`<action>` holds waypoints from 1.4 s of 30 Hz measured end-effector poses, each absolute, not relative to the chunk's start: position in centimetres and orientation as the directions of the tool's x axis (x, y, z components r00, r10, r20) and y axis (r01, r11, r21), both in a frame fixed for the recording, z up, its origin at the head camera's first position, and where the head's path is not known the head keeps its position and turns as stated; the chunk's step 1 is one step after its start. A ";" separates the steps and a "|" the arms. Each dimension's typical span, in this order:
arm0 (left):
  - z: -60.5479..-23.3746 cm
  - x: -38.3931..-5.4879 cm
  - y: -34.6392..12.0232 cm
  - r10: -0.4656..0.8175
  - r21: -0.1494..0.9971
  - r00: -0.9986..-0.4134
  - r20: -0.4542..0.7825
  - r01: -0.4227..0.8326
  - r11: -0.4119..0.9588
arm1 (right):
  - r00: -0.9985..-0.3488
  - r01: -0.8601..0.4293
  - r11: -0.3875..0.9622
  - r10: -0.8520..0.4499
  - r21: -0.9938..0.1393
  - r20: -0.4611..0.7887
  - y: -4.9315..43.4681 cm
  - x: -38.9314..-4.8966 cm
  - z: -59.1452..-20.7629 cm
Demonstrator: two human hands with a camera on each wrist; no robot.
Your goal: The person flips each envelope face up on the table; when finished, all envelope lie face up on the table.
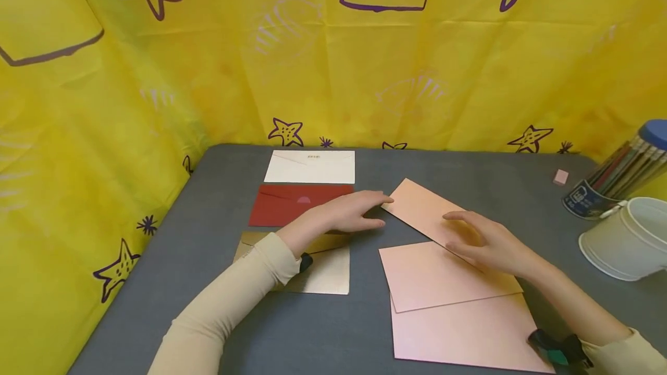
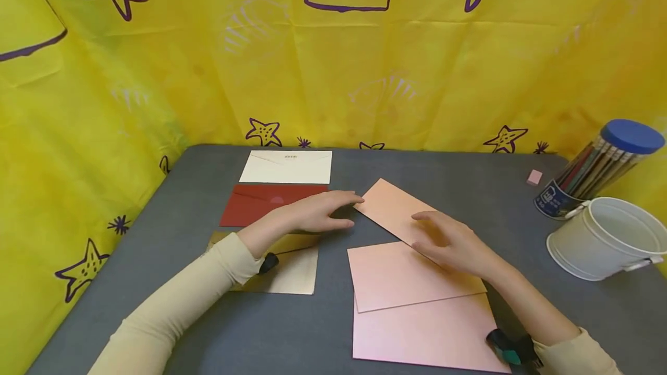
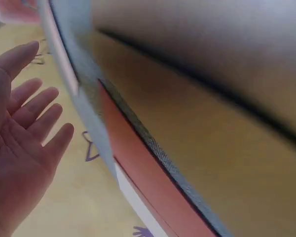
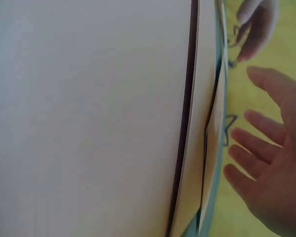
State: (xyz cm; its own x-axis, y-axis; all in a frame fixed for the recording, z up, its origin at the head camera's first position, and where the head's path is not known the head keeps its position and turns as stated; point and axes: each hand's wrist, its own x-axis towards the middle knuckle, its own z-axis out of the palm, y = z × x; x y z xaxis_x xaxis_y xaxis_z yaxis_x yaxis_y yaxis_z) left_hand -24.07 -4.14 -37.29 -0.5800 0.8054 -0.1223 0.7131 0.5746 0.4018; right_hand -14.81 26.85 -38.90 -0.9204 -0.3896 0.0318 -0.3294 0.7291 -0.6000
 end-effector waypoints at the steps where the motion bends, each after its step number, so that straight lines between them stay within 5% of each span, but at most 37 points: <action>1: -37.4 -24.5 -3.8 0.807 0.394 -0.576 -0.131 0.717 0.575 | -0.916 -0.333 0.733 -0.400 -0.593 0.020 27.3 -14.8 -39.0; 13: -38.5 -27.3 -0.9 0.816 0.396 -0.538 -0.211 0.716 0.575 | -0.897 -0.291 0.797 -0.420 -0.530 -0.139 30.5 -13.7 -39.2; 42: -39.1 -26.9 -0.4 0.806 0.375 -0.563 -0.184 0.717 0.587 | -0.911 -0.345 0.866 -0.403 -0.362 -0.094 30.7 -14.3 -38.5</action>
State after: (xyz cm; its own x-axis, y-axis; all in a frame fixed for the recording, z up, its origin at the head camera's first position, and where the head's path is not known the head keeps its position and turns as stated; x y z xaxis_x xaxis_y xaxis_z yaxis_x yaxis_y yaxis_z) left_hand -26.95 -0.42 -39.08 -0.5631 0.8056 -0.1842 0.7173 0.5872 0.3751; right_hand -14.29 30.70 -38.46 -0.9105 -0.4026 -0.0942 -0.3454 0.8658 -0.3620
